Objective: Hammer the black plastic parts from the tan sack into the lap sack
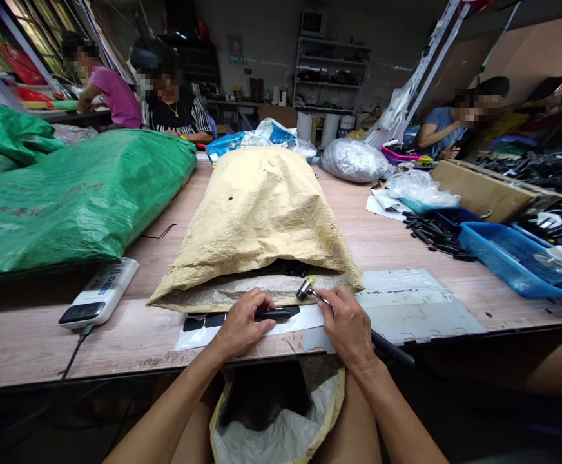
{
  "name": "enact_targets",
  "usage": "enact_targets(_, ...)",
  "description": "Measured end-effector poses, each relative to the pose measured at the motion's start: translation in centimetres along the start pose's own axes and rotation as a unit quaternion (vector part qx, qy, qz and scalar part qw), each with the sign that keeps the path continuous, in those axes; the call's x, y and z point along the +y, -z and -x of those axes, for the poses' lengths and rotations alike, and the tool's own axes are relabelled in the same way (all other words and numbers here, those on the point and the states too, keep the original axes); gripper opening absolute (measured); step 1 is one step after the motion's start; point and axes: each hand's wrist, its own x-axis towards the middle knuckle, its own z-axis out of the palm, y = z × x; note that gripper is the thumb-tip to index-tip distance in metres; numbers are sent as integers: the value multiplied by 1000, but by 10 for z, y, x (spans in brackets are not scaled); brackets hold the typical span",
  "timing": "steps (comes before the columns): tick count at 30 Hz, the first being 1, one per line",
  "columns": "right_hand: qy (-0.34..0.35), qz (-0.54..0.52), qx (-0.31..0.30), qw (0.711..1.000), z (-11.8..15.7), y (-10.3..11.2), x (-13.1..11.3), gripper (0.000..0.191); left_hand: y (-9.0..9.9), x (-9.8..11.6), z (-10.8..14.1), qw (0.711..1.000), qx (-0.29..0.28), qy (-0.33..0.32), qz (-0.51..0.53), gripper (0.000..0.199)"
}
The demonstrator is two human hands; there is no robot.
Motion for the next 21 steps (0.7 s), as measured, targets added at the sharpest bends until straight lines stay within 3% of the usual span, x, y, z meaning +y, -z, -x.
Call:
enact_targets(8, 45, 84, 54, 994, 2, -15, 10, 25, -1, -2, -1, 1000, -12, 0, -12, 20)
enact_targets(13, 43, 97, 42, 994, 3, -15, 7, 25, 5, 7, 3, 999, -30, -12, -23, 14)
enact_targets(17, 48, 98, 42, 993, 3, -16, 9, 26, 10, 39, 34, 993, -105, -56, -23, 8)
enact_targets(19, 49, 102, 46, 993, 3, -17, 9, 25, 2, 50, 59, 984, -168, -59, -9, 11)
enact_targets(21, 48, 102, 49, 992, 3, -18, 10, 25, -14, 46, 82, 977, -212, -22, -14, 15)
